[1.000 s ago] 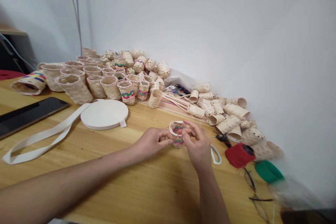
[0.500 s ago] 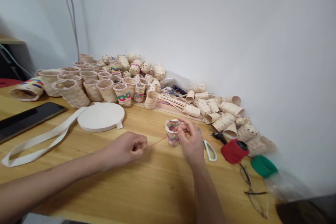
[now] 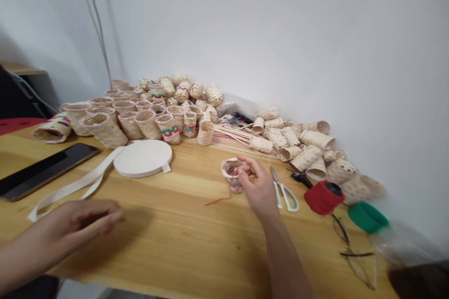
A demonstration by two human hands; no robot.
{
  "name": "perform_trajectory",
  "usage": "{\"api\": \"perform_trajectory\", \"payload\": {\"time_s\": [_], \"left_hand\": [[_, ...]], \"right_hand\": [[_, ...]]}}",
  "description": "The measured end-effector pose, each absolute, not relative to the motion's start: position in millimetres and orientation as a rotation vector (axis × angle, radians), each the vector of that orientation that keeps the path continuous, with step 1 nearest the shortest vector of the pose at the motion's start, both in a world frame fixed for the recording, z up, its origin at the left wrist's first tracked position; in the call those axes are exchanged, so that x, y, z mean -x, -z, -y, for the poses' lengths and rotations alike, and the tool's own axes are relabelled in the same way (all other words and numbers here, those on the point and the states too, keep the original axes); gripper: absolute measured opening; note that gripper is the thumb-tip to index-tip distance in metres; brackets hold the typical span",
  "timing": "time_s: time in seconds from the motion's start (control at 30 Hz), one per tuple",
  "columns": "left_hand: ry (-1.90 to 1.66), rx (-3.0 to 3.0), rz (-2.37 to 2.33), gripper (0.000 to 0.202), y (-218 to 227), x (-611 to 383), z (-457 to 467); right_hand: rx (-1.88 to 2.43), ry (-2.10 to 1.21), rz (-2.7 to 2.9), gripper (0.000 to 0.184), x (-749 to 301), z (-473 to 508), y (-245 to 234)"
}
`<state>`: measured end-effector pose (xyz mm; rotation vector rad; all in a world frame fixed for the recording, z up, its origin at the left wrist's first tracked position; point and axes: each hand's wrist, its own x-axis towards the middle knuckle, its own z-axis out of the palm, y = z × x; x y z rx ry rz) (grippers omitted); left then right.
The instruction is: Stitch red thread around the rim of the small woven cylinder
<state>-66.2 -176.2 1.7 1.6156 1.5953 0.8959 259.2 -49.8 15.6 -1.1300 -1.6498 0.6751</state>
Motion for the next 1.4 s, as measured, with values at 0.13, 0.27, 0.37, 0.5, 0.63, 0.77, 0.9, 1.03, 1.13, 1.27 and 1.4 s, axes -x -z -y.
{"api": "perform_trajectory", "payload": {"time_s": [0.13,0.27,0.37,0.5,0.63,0.77,0.9,1.03,1.13,1.27,1.4], "left_hand": [[-0.854,-1.525,-1.46,0.032,-31,3,140],[-0.829,-1.26,-1.155,0.042,-23,-68,99],[-1.05,-0.99,-1.008,0.034,-8,-104,84],[-1.089,-0.83,-0.879,0.035,1,-121,82],[-1.015,-0.838,-0.841,0.034,-1,-122,82],[-0.995,-0.882,-0.826,0.038,-2,-121,80],[-0.969,-0.911,-0.805,0.037,0,-115,81],[-0.925,-0.968,-0.8,0.033,0,-105,82],[-0.888,-1.088,-0.887,0.028,-2,-92,82],[-0.84,-1.198,-1.117,0.031,0,-61,90],[-0.769,-1.304,-1.371,0.036,-3,-18,111]], "right_hand": [[1.157,-0.628,1.643,0.028,-259,50,-16],[1.147,-0.6,1.653,0.026,-260,49,-16],[1.171,-0.505,1.676,0.026,-261,49,-17],[1.188,-0.461,1.704,0.026,-261,50,-18],[1.195,-0.479,1.716,0.027,-262,49,-17],[1.188,-0.488,1.716,0.026,-262,49,-17],[1.184,-0.487,1.725,0.026,-263,50,-18],[1.162,-0.511,1.733,0.025,-263,50,-18],[1.169,-0.501,1.715,0.026,-265,47,-16],[1.182,-0.499,1.685,0.026,-267,44,-15],[1.176,-0.579,1.631,0.026,-265,46,-16]]}}
